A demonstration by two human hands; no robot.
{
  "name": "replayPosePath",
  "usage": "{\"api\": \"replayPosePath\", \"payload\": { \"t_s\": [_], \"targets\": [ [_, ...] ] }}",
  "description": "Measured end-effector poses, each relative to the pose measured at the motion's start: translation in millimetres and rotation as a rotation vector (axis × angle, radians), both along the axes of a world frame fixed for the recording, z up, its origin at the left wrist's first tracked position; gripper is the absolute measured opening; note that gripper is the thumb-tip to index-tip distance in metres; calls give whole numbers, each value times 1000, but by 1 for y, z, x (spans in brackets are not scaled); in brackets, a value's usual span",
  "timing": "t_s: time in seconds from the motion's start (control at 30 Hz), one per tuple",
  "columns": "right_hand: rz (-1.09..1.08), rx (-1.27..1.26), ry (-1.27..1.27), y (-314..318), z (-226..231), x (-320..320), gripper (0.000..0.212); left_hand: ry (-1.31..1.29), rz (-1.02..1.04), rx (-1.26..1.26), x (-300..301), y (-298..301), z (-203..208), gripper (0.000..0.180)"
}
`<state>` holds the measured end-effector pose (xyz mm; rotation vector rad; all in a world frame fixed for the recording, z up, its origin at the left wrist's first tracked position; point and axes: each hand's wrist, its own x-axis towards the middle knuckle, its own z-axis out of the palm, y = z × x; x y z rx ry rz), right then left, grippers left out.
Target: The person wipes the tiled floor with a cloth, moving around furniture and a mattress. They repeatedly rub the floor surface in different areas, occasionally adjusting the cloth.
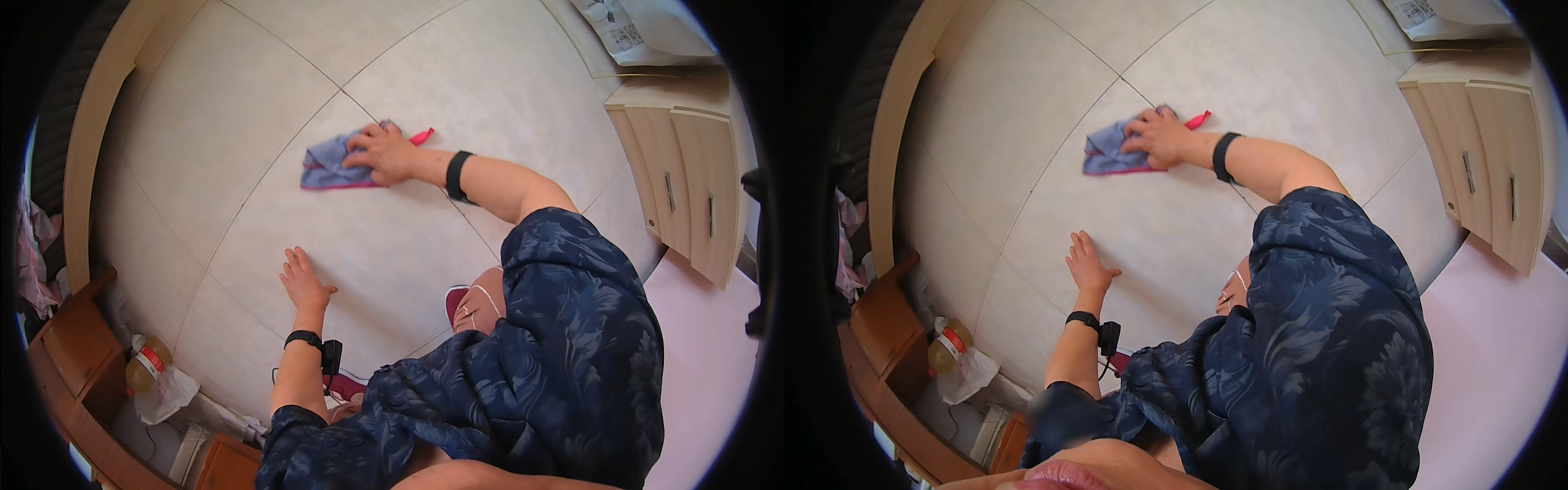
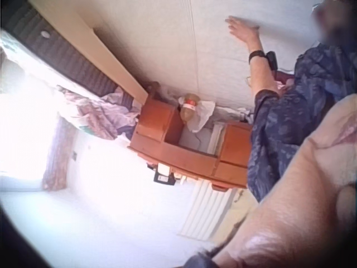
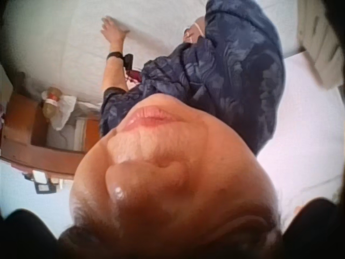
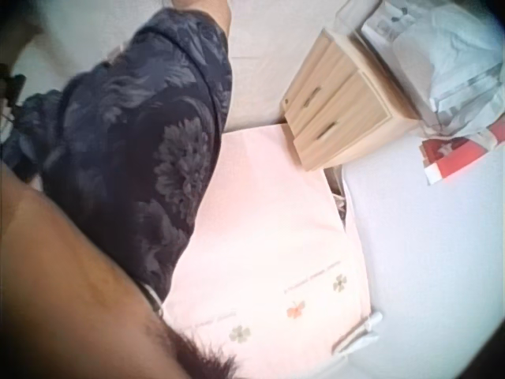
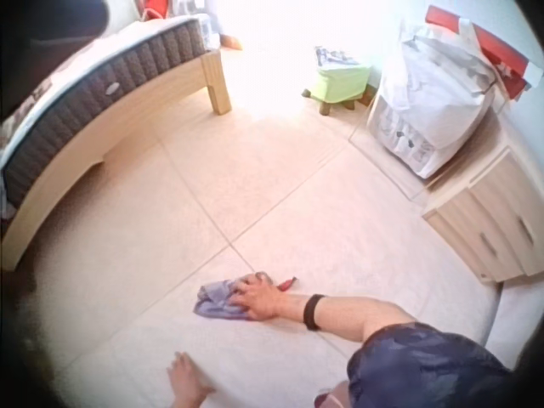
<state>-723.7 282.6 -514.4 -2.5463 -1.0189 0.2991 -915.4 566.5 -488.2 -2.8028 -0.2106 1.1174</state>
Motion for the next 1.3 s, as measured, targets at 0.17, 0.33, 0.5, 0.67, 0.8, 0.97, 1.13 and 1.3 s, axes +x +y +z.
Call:
{"api": "replayPosePath", "payload": {
  "t_s": [0.17,0.33,0.5,0.67,0.8,0.97,1.13,1.3],
  "targets": [
    [254,67,237,-48,14,-84,36,-31,6,-34,1,-1,-1,133],
    [-673,213,-227,-128,10,22,53,-60,38,-63,-5,1,-3,133],
    [-1244,-228,43,-74,6,121,59,-33,56,-71,-6,0,-5,134],
    [-493,-227,12,113,-11,96,61,-75,36,-72,-6,3,-7,135],
    [103,-109,-28,151,-19,-4,47,-192,31,-153,-12,10,-9,134],
    [313,-170,131,48,1,-138,38,-240,4,-175,-15,12,-11,131],
    [251,-304,476,-16,24,-222,43,-201,-25,-114,-10,4,-11,131],
    [-87,-182,598,-87,80,-226,53,-201,-64,-91,-9,0,-3,126]
  ]
}}
